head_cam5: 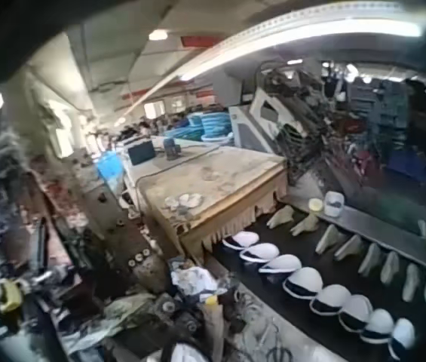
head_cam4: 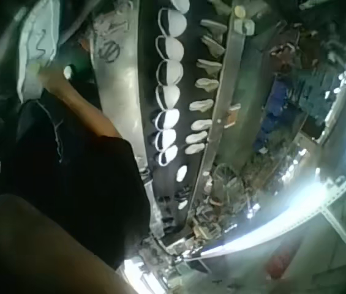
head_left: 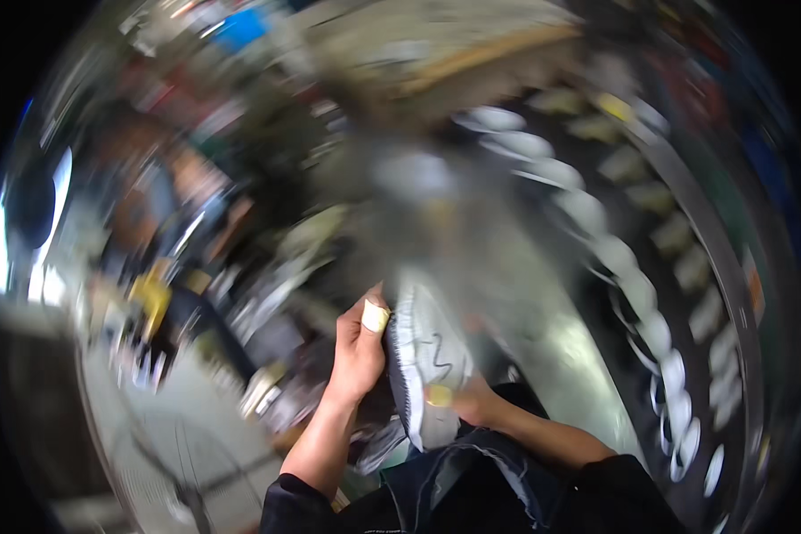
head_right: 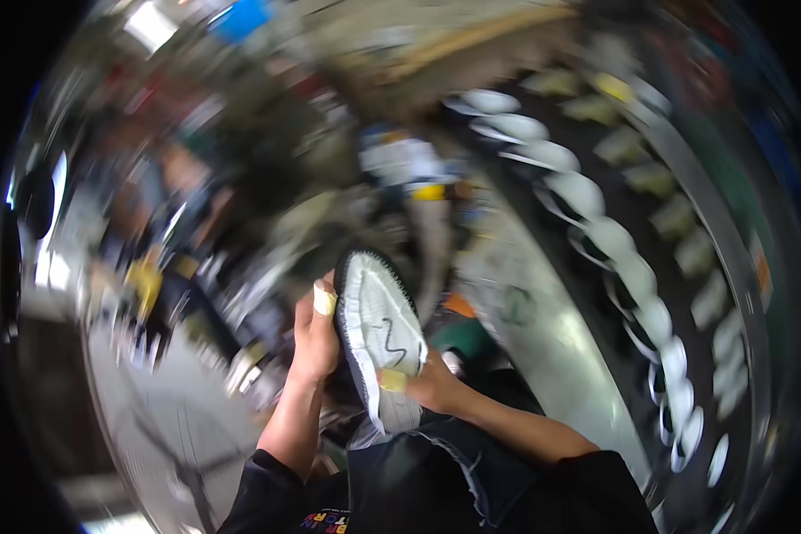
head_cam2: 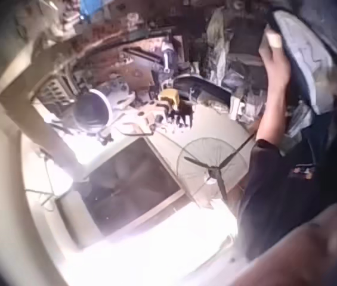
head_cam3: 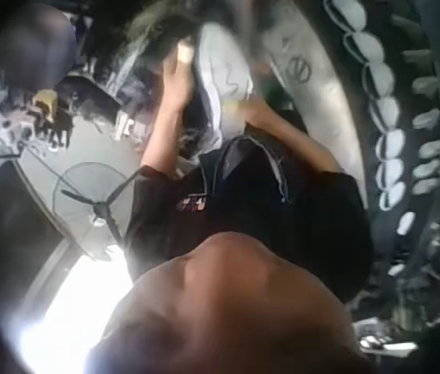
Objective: The person repeatedly takes shoes and soles from a conveyor belt, fits each shoe into a toe lasting machine to press and shape it, and places the shoes back onto the conveyor belt.
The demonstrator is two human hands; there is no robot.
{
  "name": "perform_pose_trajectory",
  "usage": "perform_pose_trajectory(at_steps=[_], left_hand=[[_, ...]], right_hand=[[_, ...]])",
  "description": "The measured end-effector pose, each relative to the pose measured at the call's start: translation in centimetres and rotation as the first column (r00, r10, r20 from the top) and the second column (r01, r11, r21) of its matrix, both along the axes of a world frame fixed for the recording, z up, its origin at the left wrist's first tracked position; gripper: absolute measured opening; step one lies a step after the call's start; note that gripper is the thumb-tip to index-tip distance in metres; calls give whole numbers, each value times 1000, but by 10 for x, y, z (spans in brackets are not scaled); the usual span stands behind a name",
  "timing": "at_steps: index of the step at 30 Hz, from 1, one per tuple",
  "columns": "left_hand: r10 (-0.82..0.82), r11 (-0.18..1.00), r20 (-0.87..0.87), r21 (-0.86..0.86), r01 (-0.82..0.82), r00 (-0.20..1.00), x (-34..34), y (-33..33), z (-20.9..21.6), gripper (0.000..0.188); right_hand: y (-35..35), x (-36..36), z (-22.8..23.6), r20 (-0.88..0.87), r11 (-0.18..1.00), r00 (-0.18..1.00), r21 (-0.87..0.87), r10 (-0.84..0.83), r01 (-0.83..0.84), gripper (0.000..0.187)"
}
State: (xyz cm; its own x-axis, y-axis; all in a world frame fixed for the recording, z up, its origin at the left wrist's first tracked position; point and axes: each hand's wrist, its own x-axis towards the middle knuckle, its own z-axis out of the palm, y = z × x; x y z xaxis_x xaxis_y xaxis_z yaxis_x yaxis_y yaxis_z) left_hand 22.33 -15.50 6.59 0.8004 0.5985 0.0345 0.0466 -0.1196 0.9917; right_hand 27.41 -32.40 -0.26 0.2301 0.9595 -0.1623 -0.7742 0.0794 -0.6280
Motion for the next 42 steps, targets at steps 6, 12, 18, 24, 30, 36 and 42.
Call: perform_pose_trajectory(at_steps=[6,12,18,24,30,36,42], left_hand=[[-774,632,-207,-211,746,598,196,-259,-51,29],[-886,406,-214,69,911,411,284,-598,-140,35],[-987,117,105,-12,993,118,273,-934,-241,38],[-959,-173,-247,110,979,-141,335,-1109,-325,42],[-852,110,-258,763,637,456,316,-1195,-404,62],[-972,-155,-84,-470,869,-219,365,-1060,-340,56],[-831,-468,-230,-203,860,-506,390,-814,-222,50]], right_hand=[[-260,43,-48,642,568,551,-211,-533,796,81],[-622,-33,-212,851,-786,426,-480,-308,391,31],[-862,-83,-260,456,-622,743,-415,490,665,41],[-816,-79,-185,801,-614,523,-264,290,744,16],[-783,-33,-158,965,-828,256,-182,-48,531,18],[-795,24,-124,883,-704,-242,-129,-402,699,9],[-821,77,-93,513,-661,-448,-377,-732,649,24]])
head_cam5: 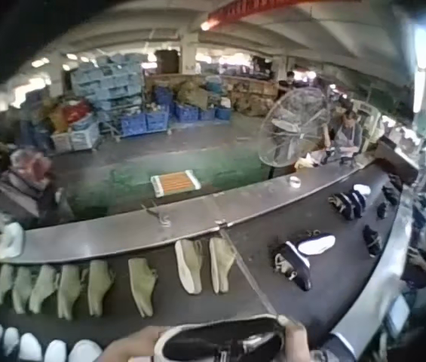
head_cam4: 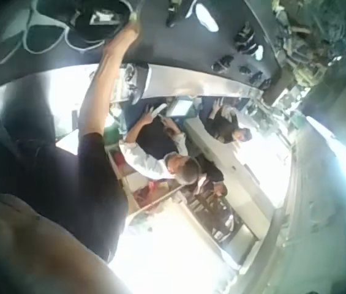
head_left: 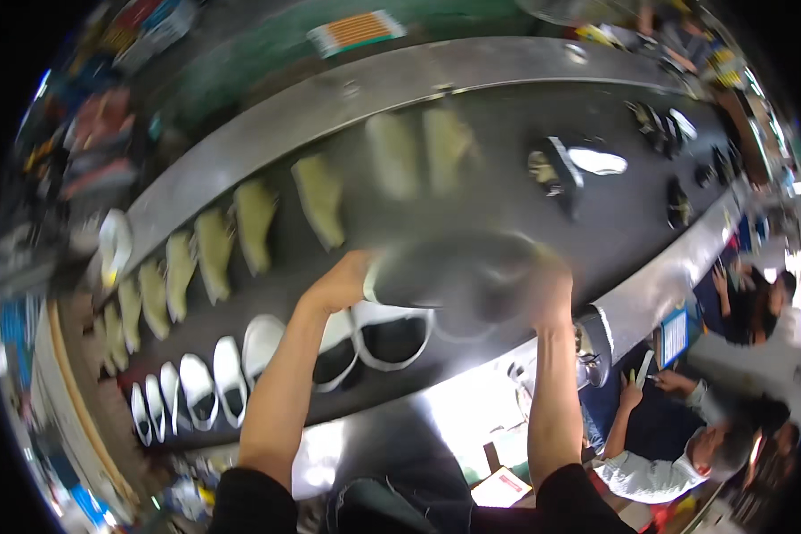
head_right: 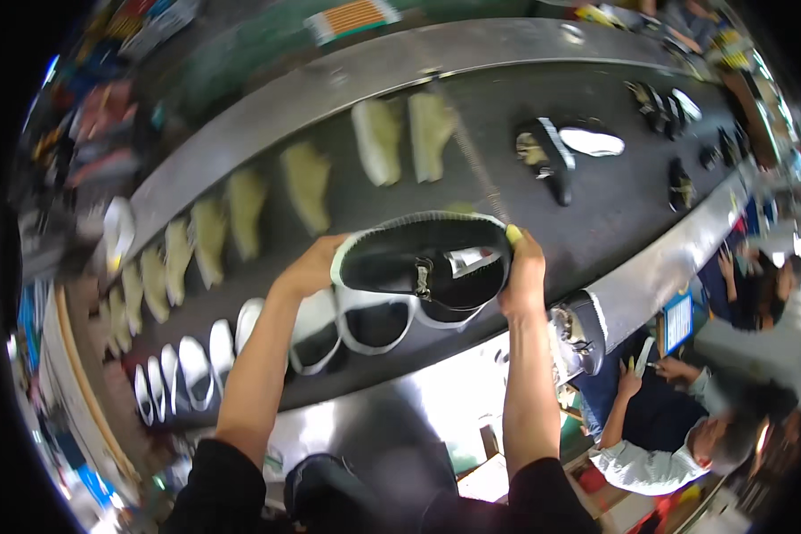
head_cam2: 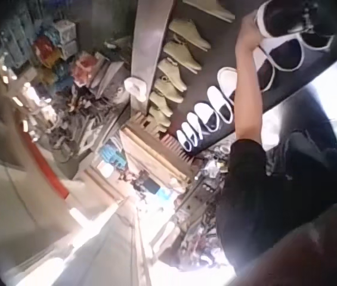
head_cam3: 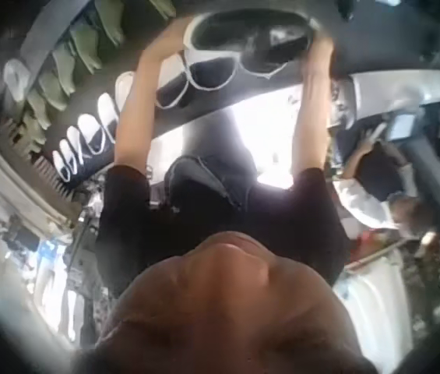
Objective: The person repeatedly takes shoes and soles from a conveyor belt, fits each shoe into a toe lasting machine to press and shape it, and places the shoes back onto the conveyor belt.
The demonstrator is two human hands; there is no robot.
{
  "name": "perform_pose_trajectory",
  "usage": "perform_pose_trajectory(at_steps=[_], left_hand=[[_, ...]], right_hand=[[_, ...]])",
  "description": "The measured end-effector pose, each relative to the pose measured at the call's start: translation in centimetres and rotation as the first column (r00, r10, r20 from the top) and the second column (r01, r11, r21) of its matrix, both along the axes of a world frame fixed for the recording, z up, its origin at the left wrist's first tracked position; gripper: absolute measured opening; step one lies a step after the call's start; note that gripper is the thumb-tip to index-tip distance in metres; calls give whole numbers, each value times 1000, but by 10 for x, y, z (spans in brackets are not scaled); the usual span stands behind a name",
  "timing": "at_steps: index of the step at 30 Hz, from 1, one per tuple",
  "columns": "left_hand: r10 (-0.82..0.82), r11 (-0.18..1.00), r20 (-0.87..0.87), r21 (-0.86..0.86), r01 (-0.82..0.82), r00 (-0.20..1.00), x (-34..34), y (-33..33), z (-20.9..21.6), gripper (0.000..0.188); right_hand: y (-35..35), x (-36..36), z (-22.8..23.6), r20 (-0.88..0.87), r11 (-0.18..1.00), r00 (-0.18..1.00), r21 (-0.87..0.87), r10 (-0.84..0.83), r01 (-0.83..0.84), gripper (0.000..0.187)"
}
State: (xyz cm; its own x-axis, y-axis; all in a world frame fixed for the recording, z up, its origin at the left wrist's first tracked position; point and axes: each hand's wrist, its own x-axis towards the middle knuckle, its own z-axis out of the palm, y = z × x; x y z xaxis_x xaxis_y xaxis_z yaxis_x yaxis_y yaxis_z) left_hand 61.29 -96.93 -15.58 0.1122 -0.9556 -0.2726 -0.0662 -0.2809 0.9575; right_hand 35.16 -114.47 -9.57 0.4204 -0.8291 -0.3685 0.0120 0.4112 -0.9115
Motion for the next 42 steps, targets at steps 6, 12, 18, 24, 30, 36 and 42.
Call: perform_pose_trajectory(at_steps=[6,12,18,24,30,36,42], left_hand=[[587,775,-706,349,-527,397,-29,238,93,33],[986,143,-81,-32,-989,145,-82,436,127,23],[791,-182,449,-476,-860,-416,-158,627,195,20],[699,-712,-104,-193,-675,-707,-302,830,224,34],[536,-834,135,-66,-548,-833,-507,906,254,17],[-14,-999,-437,-25,27,-900,-586,971,200,47],[22,-999,-536,-43,1,-844,-613,1019,188,34]], right_hand=[[158,17,-35,238,835,971,539,-26,-110,27],[386,30,-9,99,669,862,588,498,-454,33],[603,78,65,-209,18,-8,120,978,-993,34],[833,21,119,25,-107,-118,-267,993,-958,12],[984,-62,135,81,-459,-525,-383,848,-801,17],[1105,-160,153,-31,-555,-600,-422,799,-717,18],[1157,-199,163,-35,-518,-557,-419,830,-746,17]])
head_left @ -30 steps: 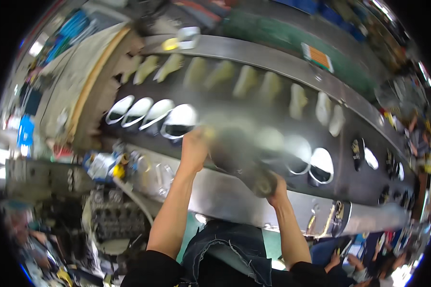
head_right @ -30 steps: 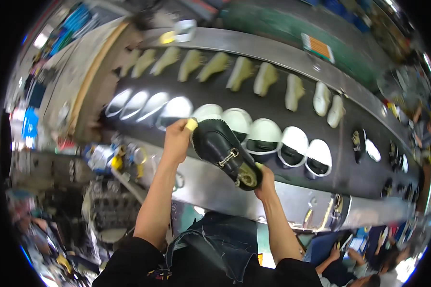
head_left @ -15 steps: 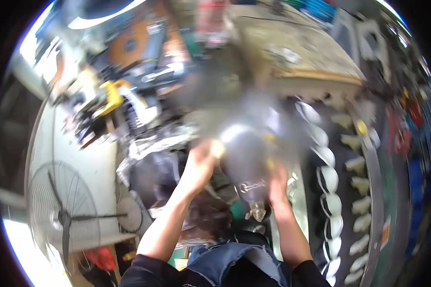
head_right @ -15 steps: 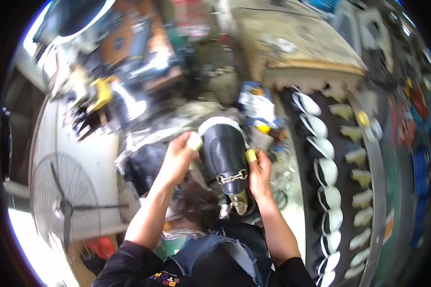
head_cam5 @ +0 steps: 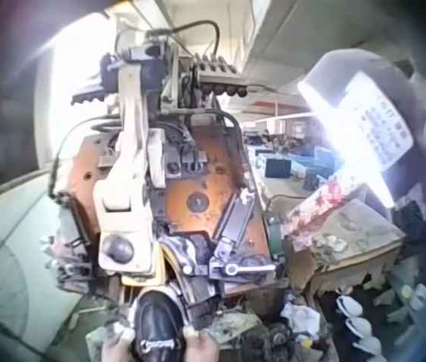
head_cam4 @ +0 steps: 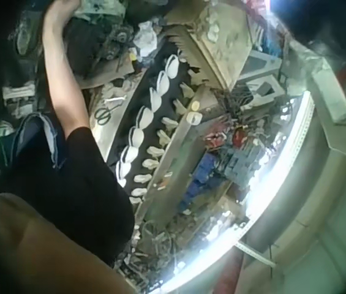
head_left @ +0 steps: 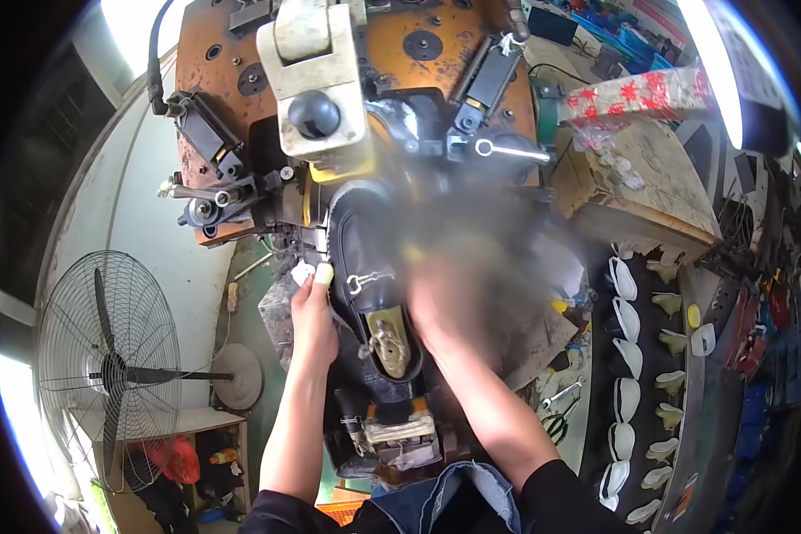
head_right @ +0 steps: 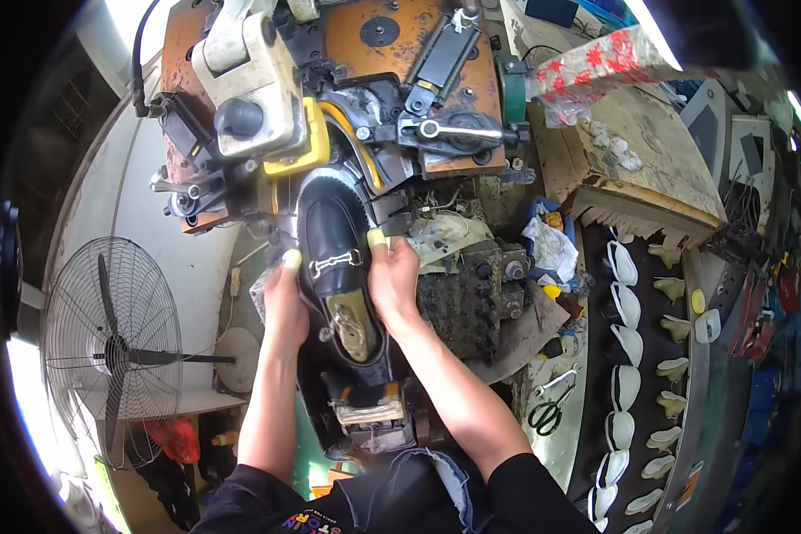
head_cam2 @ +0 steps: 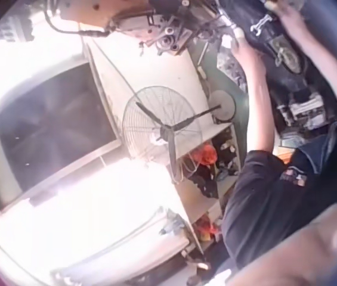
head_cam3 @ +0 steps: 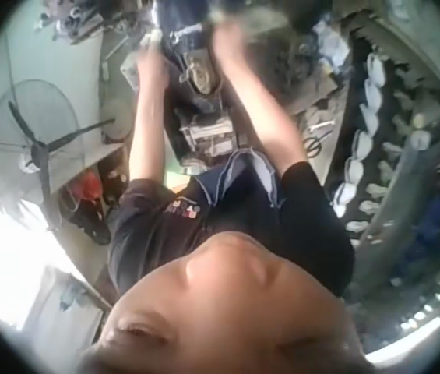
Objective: The person repeatedly takes shoes and soles from a conveyor belt, fits each shoe into a toe lasting machine to press and shape it, and places the shoes back onto the conveyor belt.
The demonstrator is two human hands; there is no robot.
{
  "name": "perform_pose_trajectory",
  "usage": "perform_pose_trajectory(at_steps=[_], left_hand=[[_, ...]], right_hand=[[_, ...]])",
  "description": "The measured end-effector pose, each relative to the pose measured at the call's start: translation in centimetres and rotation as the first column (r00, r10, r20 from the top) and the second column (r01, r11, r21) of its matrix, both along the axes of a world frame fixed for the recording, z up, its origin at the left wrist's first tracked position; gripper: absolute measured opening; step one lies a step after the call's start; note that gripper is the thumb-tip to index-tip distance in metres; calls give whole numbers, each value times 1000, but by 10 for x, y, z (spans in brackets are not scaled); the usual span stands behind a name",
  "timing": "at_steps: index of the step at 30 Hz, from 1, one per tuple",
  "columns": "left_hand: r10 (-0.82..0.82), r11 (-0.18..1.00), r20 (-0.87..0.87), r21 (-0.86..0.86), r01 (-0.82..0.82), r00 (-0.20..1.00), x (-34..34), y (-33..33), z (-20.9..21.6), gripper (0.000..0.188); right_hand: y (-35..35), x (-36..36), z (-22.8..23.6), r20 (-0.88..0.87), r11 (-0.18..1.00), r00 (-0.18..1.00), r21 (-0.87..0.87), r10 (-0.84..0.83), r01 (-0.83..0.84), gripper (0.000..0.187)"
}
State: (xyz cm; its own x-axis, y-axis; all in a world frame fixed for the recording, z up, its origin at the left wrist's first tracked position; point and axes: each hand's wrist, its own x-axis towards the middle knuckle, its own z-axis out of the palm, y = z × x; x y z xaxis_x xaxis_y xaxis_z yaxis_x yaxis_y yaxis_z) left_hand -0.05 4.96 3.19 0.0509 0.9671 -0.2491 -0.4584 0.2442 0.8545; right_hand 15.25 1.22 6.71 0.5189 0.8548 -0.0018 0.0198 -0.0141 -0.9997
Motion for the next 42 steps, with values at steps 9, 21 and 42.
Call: perform_pose_trajectory(at_steps=[9,21,42], left_hand=[[259,961,-284,172,-217,923,15,20,5,17],[237,965,-443,212,-156,865,18,6,-6,22],[103,992,-374,-27,-122,922,-18,-15,-41,26]], right_hand=[[14,-13,-29,-302,989,948,81,-97,127,20],[29,-11,-84,-290,941,941,233,-174,246,16],[-7,9,-92,222,973,949,109,-225,205,14]])
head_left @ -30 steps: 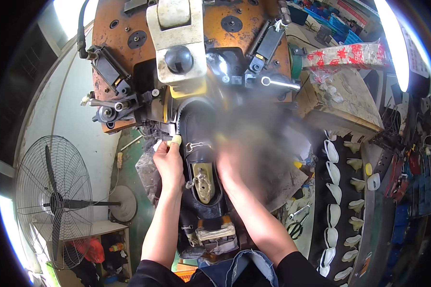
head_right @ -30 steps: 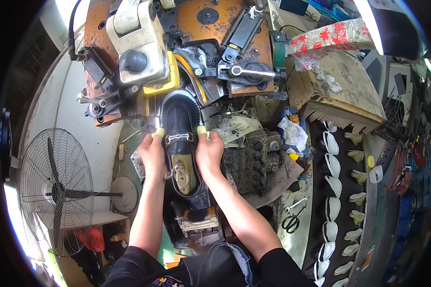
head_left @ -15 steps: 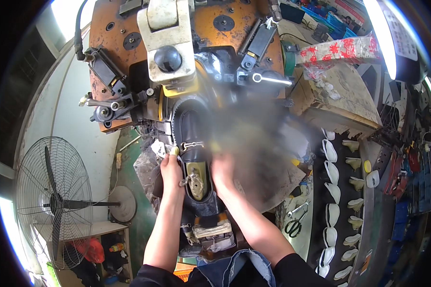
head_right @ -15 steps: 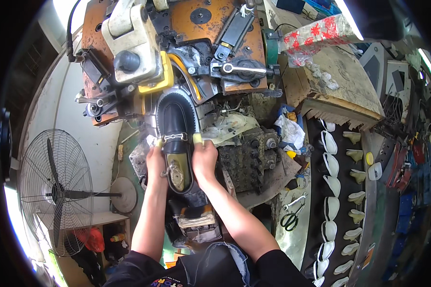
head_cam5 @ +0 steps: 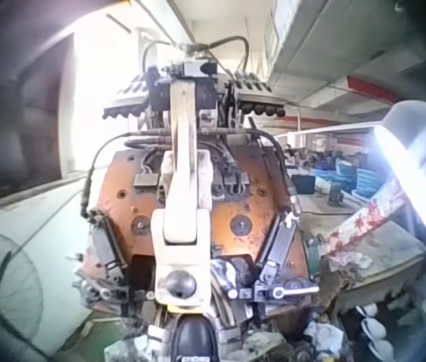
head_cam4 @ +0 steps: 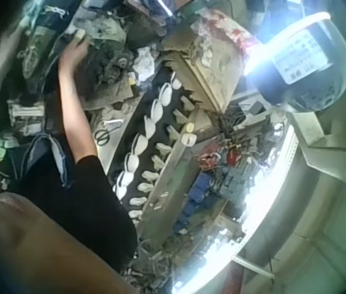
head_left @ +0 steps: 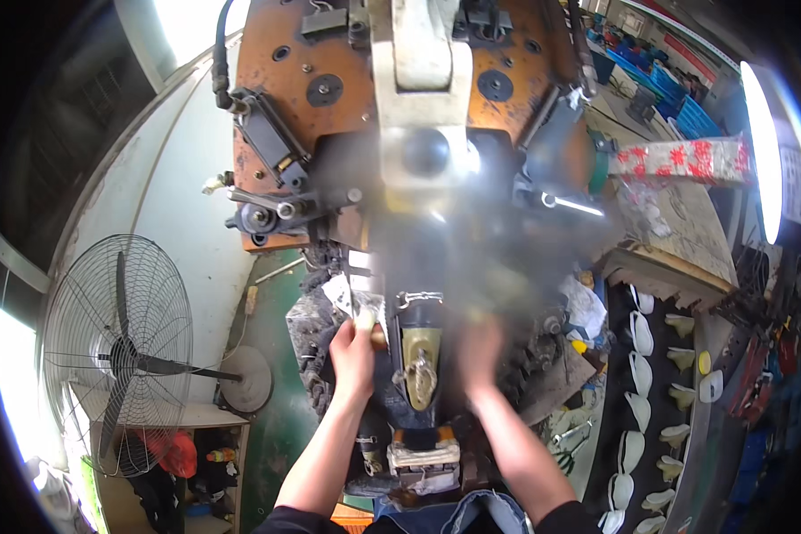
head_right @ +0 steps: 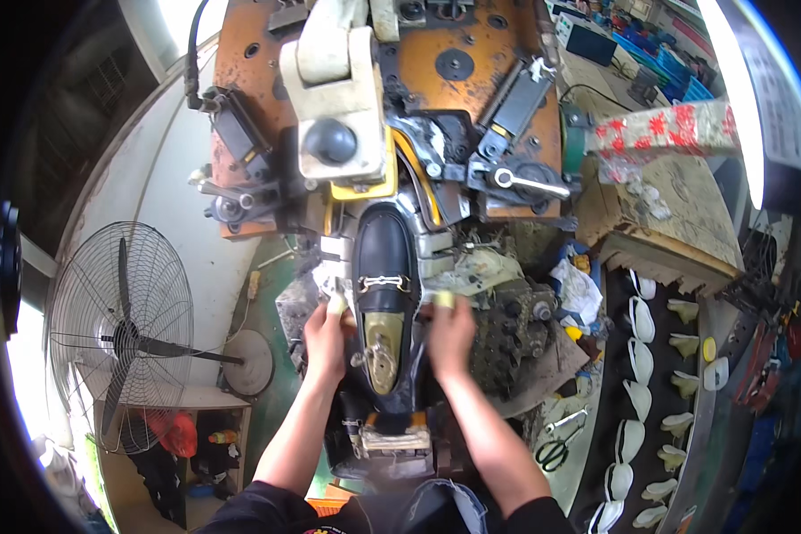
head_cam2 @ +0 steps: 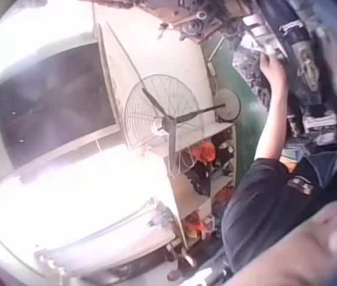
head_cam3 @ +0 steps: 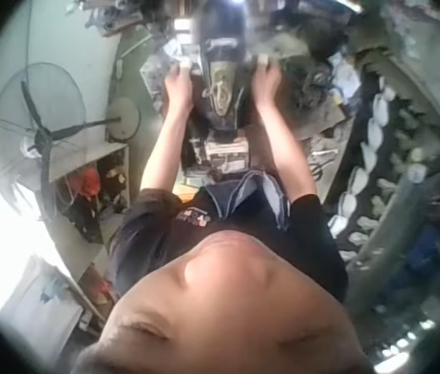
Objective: The person repeatedly takes shoes and soles from a conveyor belt, fits each shoe into a toe lasting machine to press and shape it, and places the shoes back onto the conveyor belt.
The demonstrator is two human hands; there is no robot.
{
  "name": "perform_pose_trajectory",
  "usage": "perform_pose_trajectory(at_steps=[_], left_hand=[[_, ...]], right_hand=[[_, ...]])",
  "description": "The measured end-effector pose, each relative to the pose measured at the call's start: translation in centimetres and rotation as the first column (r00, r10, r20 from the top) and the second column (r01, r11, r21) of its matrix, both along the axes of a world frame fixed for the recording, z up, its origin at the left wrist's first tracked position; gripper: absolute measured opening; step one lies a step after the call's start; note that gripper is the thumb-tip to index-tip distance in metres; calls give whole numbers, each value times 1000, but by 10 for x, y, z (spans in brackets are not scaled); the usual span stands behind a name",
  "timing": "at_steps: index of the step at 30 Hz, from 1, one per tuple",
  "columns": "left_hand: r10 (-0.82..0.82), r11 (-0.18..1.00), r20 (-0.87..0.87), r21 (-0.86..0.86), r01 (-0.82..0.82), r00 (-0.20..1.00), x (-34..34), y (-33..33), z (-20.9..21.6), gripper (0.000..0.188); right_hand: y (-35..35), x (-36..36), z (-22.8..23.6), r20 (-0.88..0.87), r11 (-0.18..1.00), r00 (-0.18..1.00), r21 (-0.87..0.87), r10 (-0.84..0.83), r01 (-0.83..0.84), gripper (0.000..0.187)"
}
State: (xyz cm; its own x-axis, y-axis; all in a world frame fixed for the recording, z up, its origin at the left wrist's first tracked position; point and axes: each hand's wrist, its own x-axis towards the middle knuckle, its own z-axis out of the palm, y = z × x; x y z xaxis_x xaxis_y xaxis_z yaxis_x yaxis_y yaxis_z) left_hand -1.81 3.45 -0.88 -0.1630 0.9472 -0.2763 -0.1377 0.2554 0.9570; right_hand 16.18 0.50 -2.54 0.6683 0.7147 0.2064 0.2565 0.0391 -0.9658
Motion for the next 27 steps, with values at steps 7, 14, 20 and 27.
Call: perform_pose_trajectory(at_steps=[7,14,20,27], left_hand=[[154,986,-657,50,-161,738,-102,-37,-104,22],[-292,745,-952,-287,601,-93,-68,-128,-163,33],[-593,571,-736,-98,815,327,-94,-155,-96,40],[-357,905,-711,-103,412,606,-92,-146,125,35]], right_hand=[[-26,184,-102,-212,630,976,-766,-56,-131,39],[-76,175,-97,462,696,874,-678,151,238,27],[-75,144,-54,325,811,904,-584,277,-39,27],[-133,61,-1,183,935,919,-128,349,-330,17]])
